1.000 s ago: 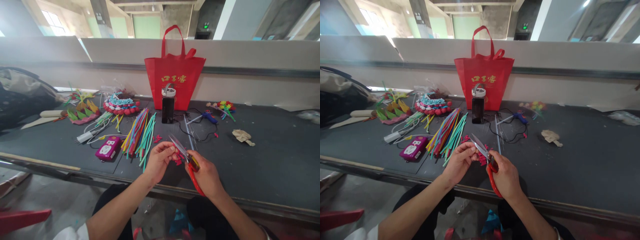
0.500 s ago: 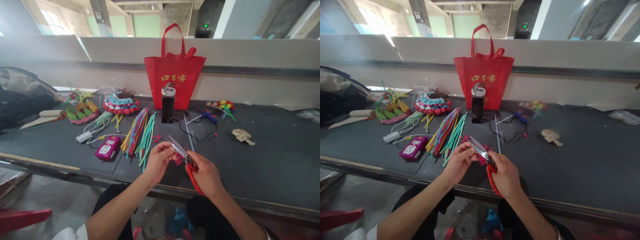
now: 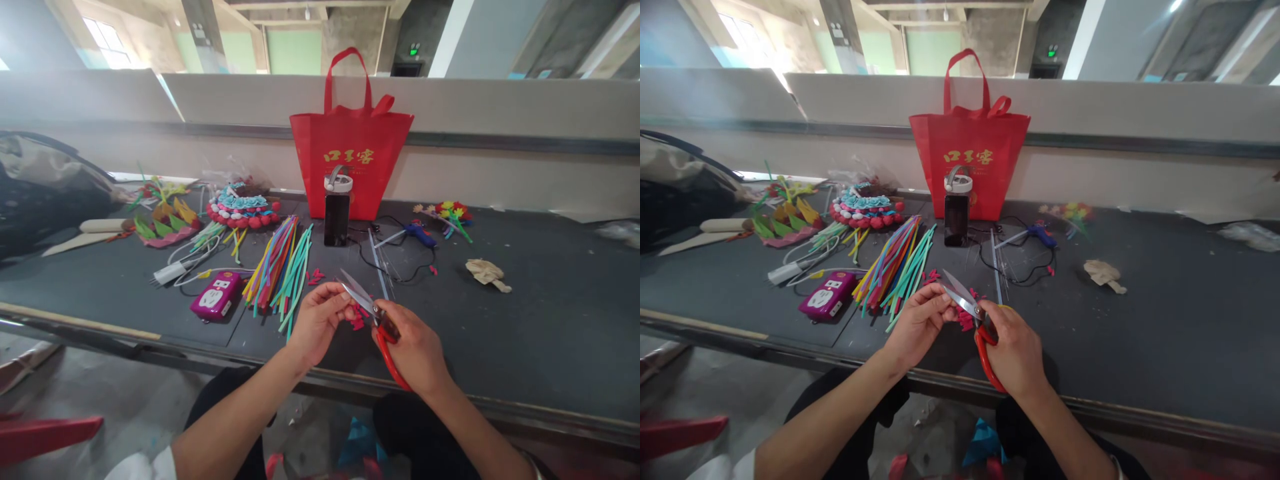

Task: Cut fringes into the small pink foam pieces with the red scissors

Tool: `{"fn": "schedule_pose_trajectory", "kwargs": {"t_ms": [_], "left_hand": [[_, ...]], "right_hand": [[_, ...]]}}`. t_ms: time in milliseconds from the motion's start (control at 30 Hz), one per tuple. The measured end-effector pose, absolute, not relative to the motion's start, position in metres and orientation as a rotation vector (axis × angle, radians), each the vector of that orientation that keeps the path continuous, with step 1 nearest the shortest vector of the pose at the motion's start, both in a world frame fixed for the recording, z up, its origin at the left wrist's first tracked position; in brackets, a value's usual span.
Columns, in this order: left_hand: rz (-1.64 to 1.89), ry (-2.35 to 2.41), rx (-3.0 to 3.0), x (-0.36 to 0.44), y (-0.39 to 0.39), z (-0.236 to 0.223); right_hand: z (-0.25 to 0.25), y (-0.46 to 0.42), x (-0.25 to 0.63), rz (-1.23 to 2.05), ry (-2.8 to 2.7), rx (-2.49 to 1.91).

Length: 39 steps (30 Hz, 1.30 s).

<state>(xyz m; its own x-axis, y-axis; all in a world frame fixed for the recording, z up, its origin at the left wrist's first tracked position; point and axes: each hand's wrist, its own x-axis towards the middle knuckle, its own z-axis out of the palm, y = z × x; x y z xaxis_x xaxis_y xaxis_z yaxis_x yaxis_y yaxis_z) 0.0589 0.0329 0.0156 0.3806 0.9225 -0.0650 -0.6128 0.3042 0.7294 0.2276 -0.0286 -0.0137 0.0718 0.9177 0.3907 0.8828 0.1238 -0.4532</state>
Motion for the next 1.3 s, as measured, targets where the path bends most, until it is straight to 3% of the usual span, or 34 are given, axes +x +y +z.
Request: {"fn": "schedule_pose_trajectory", "kwargs": {"t_ms": [533,1033,1300], "left_hand": [[1.076,0.509,0.692,0.058,0.034,0.013],[1.015,0.502,0.702,0.06,0.033,0.01],[1.235,1.039,1.505,0.039,0.079,-0.005]], "right_hand": [[-0.008,-0.031,0.226,0.062,-1.816,-1.745],[0.001,-0.029,0.218,0.545,-1.493,-1.514],[0.004,-0.029,0.224,0.545,-1.423,-1.581]]}}
